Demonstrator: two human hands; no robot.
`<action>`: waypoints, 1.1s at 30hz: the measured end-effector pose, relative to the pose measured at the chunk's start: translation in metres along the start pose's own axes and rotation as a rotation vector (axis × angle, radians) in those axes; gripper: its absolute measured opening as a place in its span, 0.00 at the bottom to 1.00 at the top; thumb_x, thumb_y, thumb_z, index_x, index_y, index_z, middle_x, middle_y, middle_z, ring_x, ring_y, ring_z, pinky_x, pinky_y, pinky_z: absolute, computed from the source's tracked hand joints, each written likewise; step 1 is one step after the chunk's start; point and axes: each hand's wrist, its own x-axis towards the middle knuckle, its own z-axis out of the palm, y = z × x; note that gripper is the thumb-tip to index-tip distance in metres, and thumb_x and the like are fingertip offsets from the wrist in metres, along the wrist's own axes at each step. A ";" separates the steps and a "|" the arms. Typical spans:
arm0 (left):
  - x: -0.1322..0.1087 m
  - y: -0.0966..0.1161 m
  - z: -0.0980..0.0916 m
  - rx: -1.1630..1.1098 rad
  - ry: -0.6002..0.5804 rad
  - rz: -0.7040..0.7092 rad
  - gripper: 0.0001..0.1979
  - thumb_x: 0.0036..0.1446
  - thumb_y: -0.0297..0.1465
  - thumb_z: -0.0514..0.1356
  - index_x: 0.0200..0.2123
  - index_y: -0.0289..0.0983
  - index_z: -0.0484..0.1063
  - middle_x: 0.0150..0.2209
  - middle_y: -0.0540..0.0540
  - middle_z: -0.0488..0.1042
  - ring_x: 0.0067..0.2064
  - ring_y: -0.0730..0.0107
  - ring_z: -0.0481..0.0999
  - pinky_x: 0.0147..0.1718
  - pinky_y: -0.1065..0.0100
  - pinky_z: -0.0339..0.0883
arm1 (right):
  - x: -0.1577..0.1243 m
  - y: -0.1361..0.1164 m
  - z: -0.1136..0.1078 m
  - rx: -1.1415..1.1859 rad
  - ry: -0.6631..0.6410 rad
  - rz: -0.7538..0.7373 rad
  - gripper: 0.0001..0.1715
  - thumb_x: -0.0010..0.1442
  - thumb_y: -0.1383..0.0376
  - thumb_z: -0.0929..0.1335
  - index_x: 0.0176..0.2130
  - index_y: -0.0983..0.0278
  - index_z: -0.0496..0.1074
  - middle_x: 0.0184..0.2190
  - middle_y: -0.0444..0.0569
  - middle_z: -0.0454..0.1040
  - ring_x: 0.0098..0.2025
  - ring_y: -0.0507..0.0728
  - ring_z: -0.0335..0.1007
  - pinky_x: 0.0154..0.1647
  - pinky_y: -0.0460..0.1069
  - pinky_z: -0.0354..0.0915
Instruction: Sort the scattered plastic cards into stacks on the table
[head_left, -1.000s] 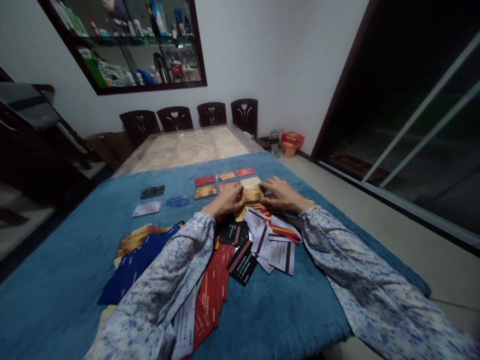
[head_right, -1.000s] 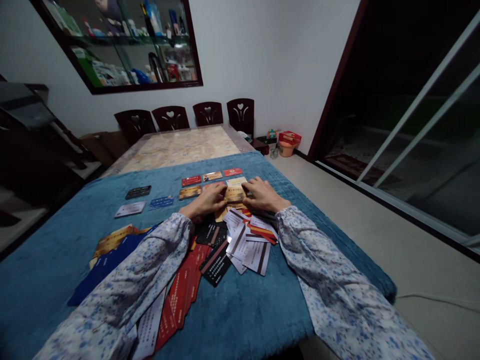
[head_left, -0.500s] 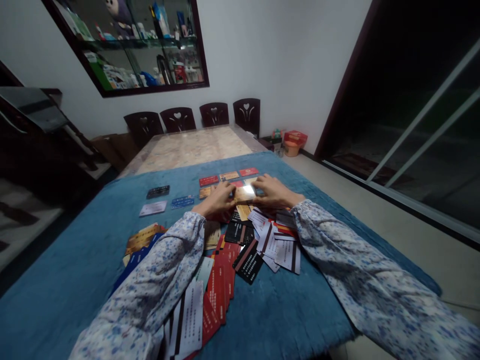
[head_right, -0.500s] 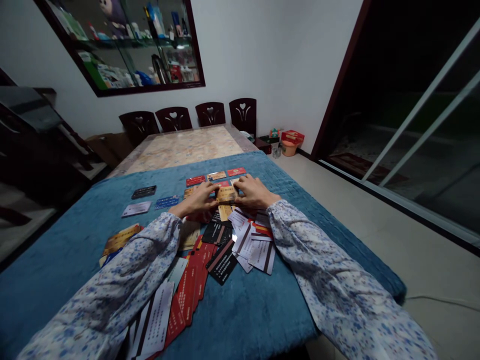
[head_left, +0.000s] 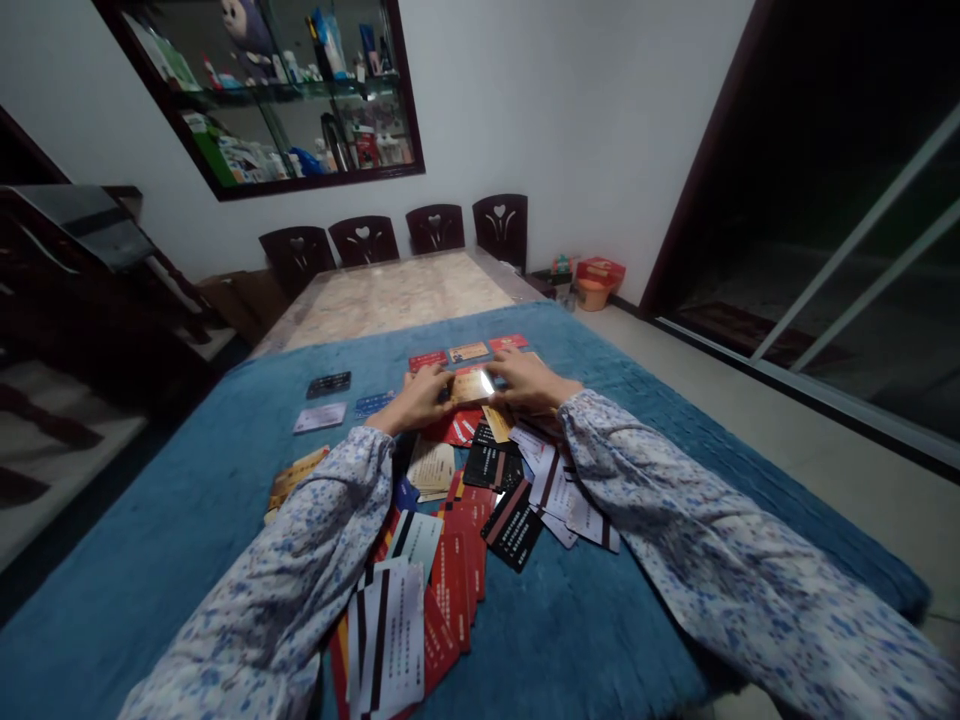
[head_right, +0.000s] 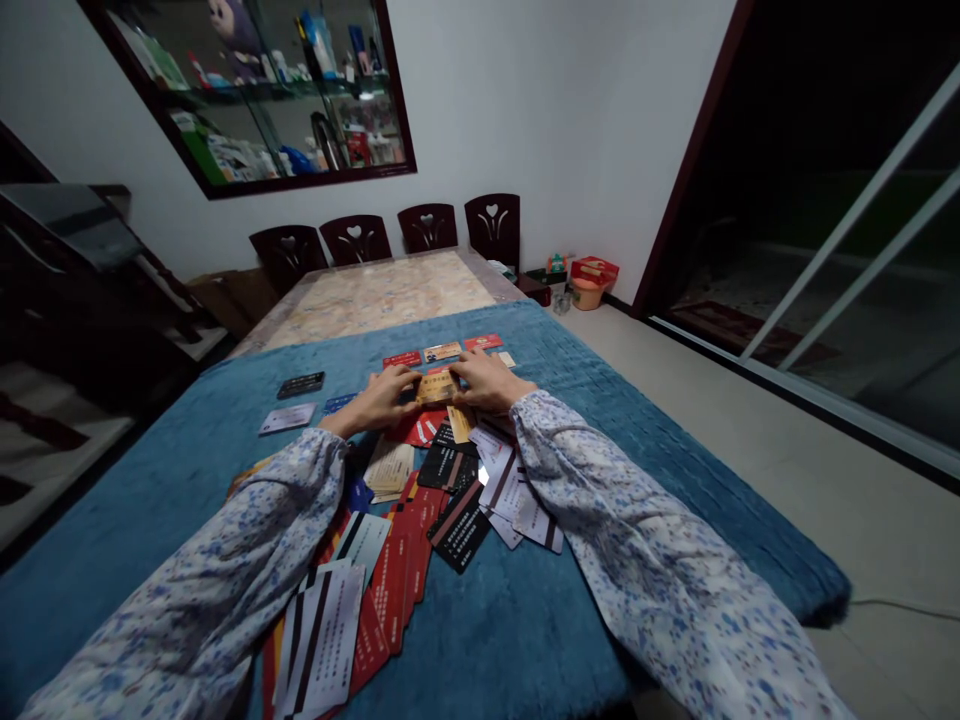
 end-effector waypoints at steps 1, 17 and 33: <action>-0.001 -0.003 -0.001 0.002 -0.008 -0.010 0.20 0.58 0.34 0.64 0.54 0.37 0.75 0.56 0.35 0.71 0.60 0.43 0.69 0.57 0.48 0.65 | 0.003 -0.002 0.000 0.002 -0.008 0.000 0.26 0.62 0.52 0.72 0.55 0.62 0.76 0.53 0.60 0.73 0.57 0.69 0.63 0.49 0.57 0.62; -0.015 -0.031 -0.014 0.039 -0.022 -0.117 0.13 0.56 0.35 0.63 0.45 0.38 0.77 0.52 0.37 0.74 0.56 0.44 0.71 0.53 0.50 0.67 | 0.046 -0.033 -0.001 -0.029 -0.040 -0.050 0.16 0.61 0.57 0.72 0.48 0.61 0.78 0.55 0.59 0.74 0.60 0.69 0.63 0.50 0.56 0.63; -0.005 -0.045 -0.015 0.120 -0.113 -0.158 0.16 0.55 0.33 0.61 0.47 0.37 0.78 0.52 0.36 0.77 0.54 0.47 0.75 0.52 0.54 0.70 | 0.084 -0.039 0.004 -0.129 -0.126 -0.082 0.22 0.59 0.60 0.72 0.52 0.64 0.80 0.55 0.62 0.77 0.55 0.68 0.73 0.48 0.53 0.67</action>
